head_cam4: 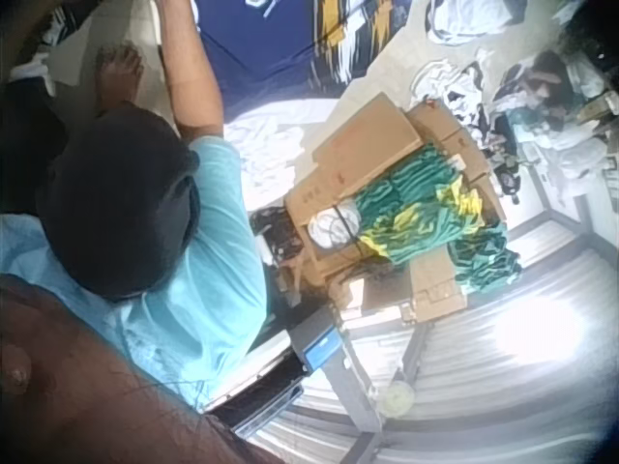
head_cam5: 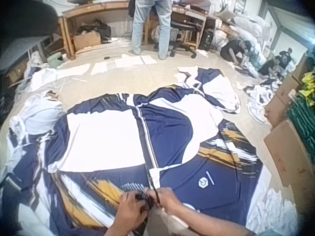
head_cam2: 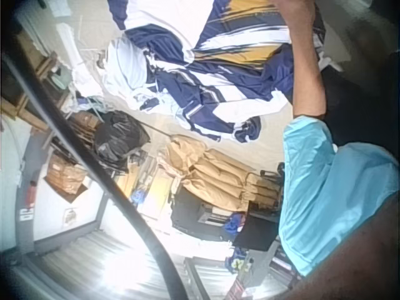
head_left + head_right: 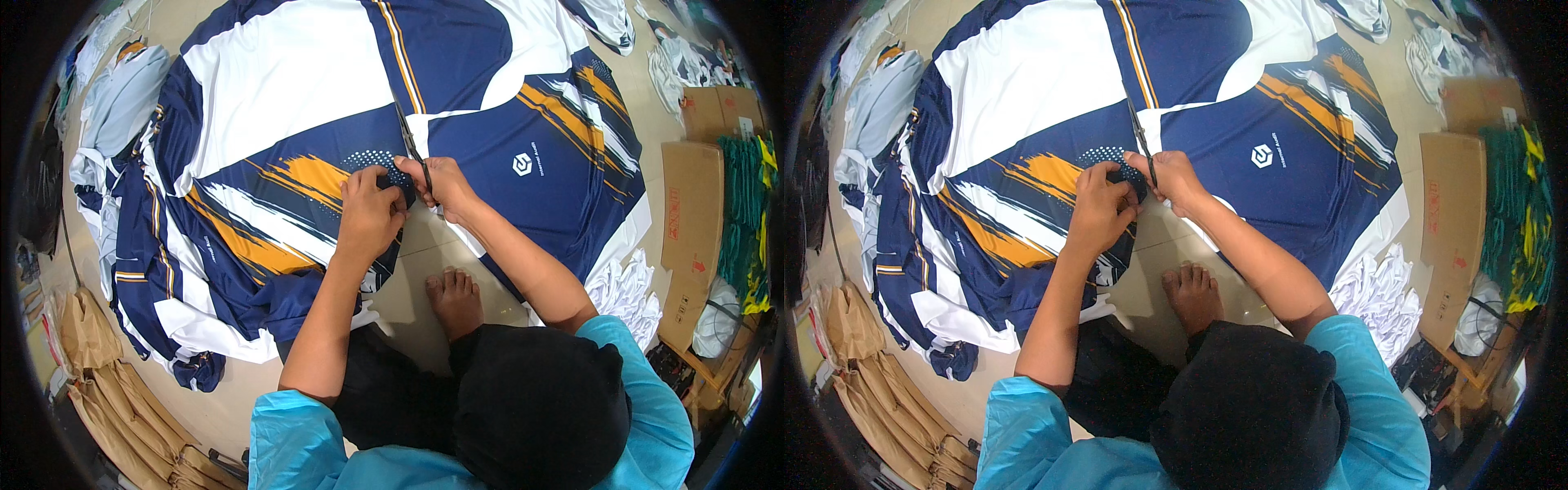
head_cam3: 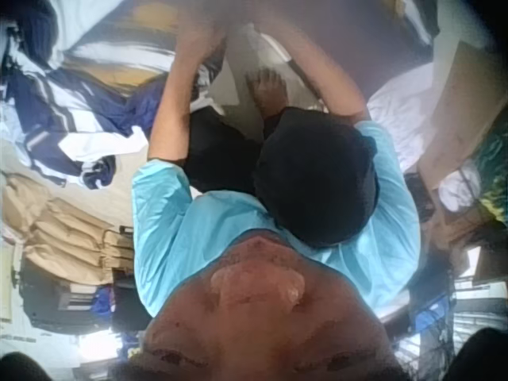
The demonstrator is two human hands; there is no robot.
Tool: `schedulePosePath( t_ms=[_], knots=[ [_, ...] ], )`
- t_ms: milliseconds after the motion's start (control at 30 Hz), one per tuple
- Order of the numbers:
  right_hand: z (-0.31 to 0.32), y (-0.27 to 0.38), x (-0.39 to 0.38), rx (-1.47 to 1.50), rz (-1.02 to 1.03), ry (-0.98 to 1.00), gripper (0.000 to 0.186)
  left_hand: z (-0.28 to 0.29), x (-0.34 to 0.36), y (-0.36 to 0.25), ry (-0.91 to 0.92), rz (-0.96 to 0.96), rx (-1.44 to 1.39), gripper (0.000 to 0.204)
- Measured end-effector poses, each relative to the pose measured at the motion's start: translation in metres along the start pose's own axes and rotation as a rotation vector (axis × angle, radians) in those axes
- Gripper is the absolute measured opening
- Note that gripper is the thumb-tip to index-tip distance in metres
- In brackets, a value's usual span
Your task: The person uses shears to cut along the edges of printed fabric panels spread on the floor, handling the fabric with both hands to position it for cutting.
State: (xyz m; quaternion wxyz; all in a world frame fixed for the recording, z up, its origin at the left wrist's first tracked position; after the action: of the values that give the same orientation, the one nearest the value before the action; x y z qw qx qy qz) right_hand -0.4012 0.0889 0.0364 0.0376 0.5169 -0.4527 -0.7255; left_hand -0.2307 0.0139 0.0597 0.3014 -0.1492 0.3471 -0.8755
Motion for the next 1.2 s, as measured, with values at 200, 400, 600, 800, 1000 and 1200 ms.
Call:
schedulePosePath(
  t_ms=[200,400,600,800,1000,1200],
  knots=[
    [-0.001,0.001,-0.001,-0.015,-0.016,-0.003,0.054,0.001,0.0,0.001,-0.008,-0.011,0.014,0.018],
    [-0.001,0.002,0.002,-0.04,0.011,0.005,0.056,0.001,0.001,0.001,0.017,-0.006,0.027,0.018],
    [-0.003,0.002,0.003,-0.006,0.019,-0.013,0.053,0.0,-0.001,0.002,-0.004,0.009,-0.018,0.016],
    [0.004,0.004,0.0,0.015,-0.006,0.033,0.051,0.004,0.003,-0.003,-0.099,-0.092,-0.027,0.012],
    [0.072,0.003,-0.058,-0.229,0.001,0.015,0.05,0.037,0.021,0.053,-0.4,0.297,-0.123,0.01],
    [0.148,-0.035,-0.071,-0.777,0.801,-0.774,0.036,0.067,0.025,0.103,-0.614,0.587,-0.394,0.028]
  ],
)
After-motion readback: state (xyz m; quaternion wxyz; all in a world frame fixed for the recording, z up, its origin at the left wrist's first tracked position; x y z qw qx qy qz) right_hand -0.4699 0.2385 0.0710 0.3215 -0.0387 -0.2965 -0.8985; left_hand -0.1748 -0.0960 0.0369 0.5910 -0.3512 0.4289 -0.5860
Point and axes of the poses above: each hand's wrist, its own x-axis towards the middle knuckle, its own z-axis out of the back of the hand, y = z × x, the point moved 2 cm from there along x, towards the middle knuckle, and after that the axes turned 7 degrees about -y, right-handed, at the moved point
